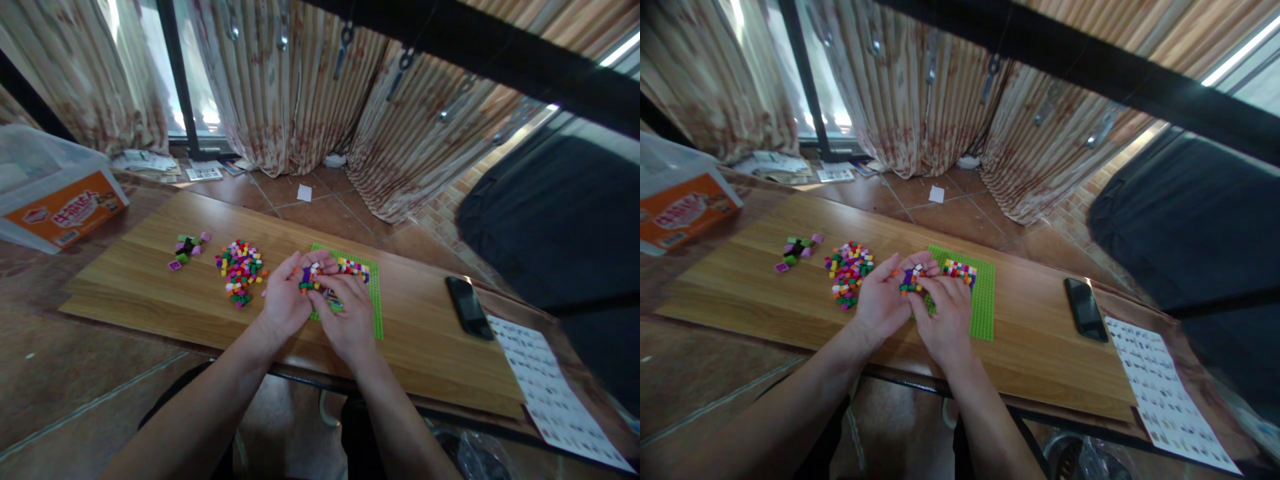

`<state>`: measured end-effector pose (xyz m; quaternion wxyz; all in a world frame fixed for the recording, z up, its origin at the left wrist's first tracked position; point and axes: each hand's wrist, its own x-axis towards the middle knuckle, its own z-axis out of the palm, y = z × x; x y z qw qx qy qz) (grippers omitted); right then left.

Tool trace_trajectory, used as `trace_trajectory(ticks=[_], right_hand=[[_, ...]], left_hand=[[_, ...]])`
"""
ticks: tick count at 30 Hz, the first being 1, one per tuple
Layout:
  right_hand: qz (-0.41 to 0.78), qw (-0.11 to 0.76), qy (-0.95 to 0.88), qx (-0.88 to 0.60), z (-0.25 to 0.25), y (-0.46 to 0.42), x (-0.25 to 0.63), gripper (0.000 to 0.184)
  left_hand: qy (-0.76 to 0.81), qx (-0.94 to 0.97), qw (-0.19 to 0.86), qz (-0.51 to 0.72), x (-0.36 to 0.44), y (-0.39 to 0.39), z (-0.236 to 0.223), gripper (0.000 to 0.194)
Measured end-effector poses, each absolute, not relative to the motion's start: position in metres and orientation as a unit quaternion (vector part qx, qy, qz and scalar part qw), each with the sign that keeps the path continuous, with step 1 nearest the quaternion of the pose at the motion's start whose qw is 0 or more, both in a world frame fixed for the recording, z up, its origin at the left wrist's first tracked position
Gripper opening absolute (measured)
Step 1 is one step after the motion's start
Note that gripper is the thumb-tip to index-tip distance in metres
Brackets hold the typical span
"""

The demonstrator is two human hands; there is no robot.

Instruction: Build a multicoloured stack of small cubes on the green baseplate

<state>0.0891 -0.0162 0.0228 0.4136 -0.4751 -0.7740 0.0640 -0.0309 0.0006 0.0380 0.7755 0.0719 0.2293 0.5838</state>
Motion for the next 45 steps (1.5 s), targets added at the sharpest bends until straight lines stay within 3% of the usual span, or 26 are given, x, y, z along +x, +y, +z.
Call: trace_trajectory(ticks=[19,33,39,45], right_hand=[[0.094,0.365,-0.807,-0.455,0.022,-0.024,0.076,0.013],[0.098,0.530,-0.689,-0.484,0.029,-0.007,0.108,0.017],[0.134,0.560,-0.618,-0.535,0.024,0.003,0.124,0.021],[0.159,0.593,-0.582,-0.533,0.020,0.008,0.129,0.012]], left_hand=[[0.238,0.094,0.778,0.574,-0.028,0.001,0.031,0.038],[0.204,0.052,0.770,0.603,-0.033,0.003,0.033,0.038],[0.217,0.052,0.767,0.601,-0.033,0.003,0.032,0.037],[0.222,0.050,0.767,0.600,-0.034,0.004,0.031,0.038]])
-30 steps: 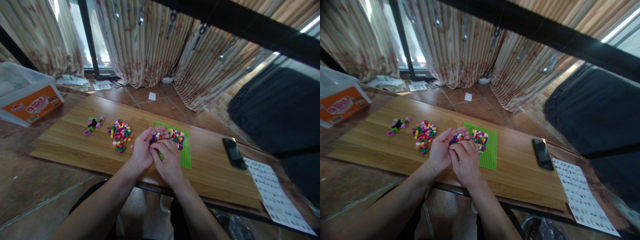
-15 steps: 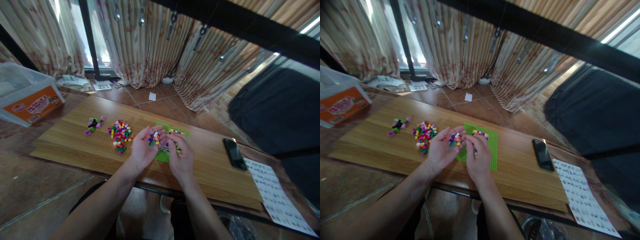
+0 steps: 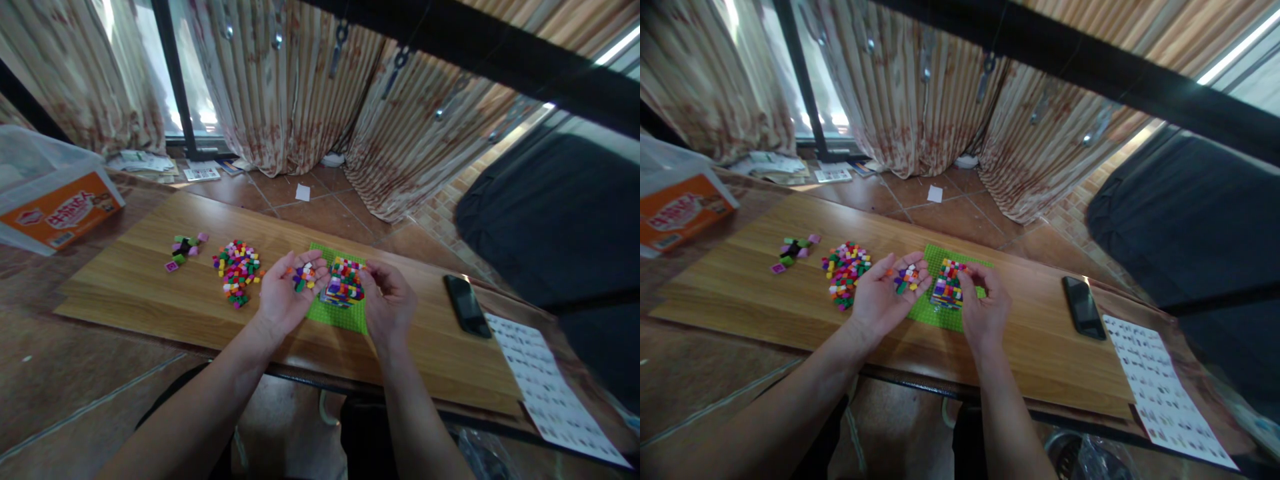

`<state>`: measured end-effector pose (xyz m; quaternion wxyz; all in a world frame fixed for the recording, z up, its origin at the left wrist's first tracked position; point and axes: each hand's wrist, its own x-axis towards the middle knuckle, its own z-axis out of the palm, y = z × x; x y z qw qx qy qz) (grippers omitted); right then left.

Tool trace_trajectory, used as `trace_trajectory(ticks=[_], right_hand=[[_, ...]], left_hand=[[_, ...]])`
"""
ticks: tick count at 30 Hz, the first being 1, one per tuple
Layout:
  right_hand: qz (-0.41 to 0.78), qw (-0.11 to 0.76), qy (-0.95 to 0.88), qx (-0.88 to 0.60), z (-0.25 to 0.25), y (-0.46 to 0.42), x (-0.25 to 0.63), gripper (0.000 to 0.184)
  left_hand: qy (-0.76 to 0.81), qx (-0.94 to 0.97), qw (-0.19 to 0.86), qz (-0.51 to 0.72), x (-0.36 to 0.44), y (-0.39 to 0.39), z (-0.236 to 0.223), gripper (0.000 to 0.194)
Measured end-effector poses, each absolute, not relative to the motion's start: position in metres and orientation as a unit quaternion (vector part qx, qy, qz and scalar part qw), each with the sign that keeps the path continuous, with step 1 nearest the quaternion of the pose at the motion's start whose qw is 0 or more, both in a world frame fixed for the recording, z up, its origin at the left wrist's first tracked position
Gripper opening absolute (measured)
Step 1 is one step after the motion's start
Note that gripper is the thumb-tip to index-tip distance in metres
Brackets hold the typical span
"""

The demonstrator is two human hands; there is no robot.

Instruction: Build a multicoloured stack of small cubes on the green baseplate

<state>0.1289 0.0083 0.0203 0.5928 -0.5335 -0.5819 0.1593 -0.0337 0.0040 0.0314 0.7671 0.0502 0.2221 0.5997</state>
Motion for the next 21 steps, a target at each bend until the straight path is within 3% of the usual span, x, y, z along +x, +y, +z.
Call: trace_trajectory(ticks=[7,21], right_hand=[[0.167,0.556,-0.600,-0.550,0.0152,0.0091,0.1318,0.009],[-0.036,0.432,-0.760,-0.484,0.0191,0.0097,0.1346,0.013]], left_hand=[[0.221,0.049,0.767,0.601,-0.0349,0.0038,0.0324,0.038],[0.225,0.049,0.766,0.600,-0.0352,0.0031,0.0340,0.038]])
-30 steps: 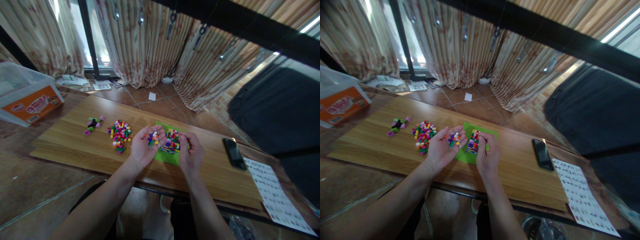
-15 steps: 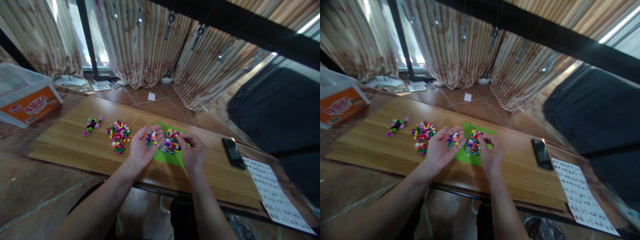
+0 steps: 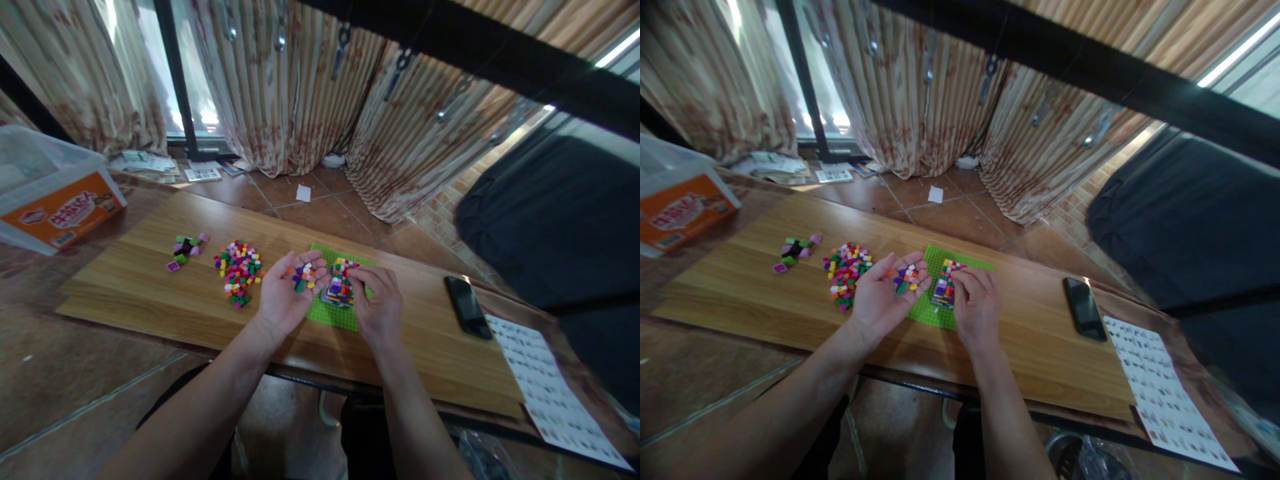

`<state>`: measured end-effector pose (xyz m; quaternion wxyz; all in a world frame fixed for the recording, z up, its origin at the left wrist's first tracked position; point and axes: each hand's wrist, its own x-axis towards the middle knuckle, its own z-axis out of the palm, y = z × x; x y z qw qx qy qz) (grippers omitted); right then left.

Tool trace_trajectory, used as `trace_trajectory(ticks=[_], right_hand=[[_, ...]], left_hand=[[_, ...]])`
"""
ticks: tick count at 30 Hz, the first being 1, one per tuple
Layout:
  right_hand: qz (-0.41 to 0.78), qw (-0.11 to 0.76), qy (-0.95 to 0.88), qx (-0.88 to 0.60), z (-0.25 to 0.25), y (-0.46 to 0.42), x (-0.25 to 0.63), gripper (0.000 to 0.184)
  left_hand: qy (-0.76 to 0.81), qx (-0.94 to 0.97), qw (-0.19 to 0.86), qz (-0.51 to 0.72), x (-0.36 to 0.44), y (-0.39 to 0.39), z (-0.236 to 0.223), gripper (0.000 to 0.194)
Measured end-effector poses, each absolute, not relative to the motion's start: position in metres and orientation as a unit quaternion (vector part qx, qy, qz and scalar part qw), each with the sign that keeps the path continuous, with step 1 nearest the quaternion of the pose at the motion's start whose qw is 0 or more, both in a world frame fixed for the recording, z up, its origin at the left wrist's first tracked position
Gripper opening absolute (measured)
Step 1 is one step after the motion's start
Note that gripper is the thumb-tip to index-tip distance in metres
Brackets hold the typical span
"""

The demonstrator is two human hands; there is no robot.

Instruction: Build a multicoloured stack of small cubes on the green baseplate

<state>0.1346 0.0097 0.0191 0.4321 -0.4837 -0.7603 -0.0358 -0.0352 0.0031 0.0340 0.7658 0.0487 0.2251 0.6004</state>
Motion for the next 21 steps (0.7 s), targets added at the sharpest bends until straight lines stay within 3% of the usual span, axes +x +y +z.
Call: trace_trajectory(ticks=[10,21], right_hand=[[-0.038,0.381,-0.773,-0.505,0.0167,0.0115,0.1349,0.023],[-0.023,0.407,-0.763,-0.502,0.0192,0.0102,0.1333,0.020]], left_hand=[[0.230,0.047,0.764,0.601,-0.0357,0.0027,0.0353,0.036],[0.230,0.048,0.765,0.600,-0.0355,0.0029,0.0344,0.036]])
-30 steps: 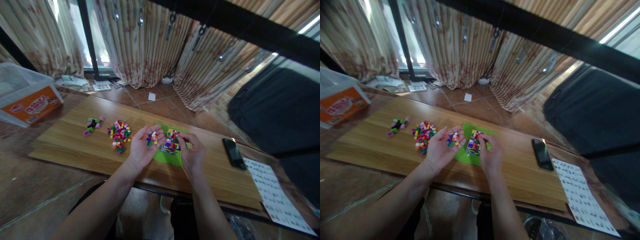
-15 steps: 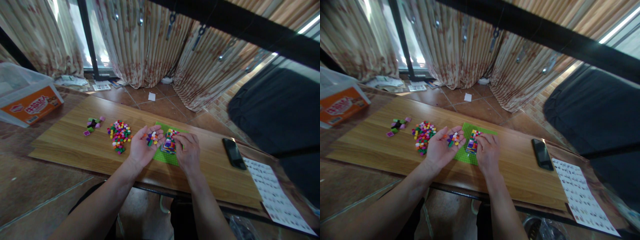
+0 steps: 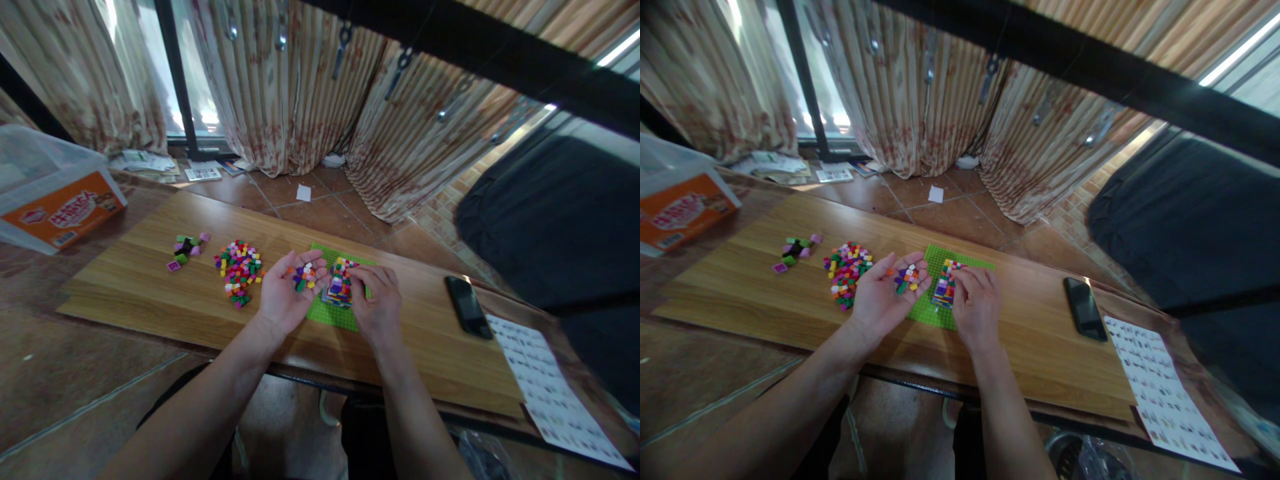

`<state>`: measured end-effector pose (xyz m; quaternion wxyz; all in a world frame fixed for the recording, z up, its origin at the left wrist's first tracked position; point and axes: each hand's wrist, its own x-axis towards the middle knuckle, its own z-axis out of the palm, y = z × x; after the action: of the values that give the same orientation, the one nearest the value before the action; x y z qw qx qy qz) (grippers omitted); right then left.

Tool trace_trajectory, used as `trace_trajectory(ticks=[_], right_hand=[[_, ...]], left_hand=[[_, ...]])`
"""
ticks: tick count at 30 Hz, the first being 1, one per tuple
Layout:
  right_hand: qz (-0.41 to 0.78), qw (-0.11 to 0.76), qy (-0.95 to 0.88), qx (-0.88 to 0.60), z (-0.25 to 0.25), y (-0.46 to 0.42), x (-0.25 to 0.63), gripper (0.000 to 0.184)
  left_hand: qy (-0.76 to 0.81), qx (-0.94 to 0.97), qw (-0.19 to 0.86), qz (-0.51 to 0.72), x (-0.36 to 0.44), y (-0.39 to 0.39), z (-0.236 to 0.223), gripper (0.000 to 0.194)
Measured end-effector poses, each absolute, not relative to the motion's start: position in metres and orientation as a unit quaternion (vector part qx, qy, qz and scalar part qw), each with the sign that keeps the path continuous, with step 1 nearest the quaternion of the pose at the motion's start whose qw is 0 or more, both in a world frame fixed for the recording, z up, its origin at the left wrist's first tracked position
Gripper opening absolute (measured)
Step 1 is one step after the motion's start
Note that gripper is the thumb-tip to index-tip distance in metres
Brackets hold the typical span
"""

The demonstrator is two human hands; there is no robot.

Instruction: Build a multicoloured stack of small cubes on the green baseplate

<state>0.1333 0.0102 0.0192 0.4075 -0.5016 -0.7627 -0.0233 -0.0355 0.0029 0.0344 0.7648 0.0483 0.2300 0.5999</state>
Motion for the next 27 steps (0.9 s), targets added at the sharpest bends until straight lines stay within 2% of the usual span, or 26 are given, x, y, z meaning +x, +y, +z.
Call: trace_trajectory(ticks=[6,10,16,27], right_hand=[[0.006,0.475,-0.695,-0.541,0.019,0.009,0.135,0.018],[0.096,0.508,-0.624,-0.586,0.010,0.014,0.134,0.026],[0.158,0.510,-0.589,-0.607,-0.004,0.020,0.130,0.043],[0.168,0.486,-0.580,-0.632,-0.001,0.019,0.125,0.049]], left_hand=[[0.230,0.047,0.765,0.600,-0.036,0.003,0.034,0.036],[0.231,0.047,0.766,0.598,-0.036,0.003,0.034,0.036],[0.226,0.049,0.767,0.598,-0.035,0.004,0.033,0.036],[0.236,0.045,0.767,0.595,-0.035,0.003,0.035,0.035]])
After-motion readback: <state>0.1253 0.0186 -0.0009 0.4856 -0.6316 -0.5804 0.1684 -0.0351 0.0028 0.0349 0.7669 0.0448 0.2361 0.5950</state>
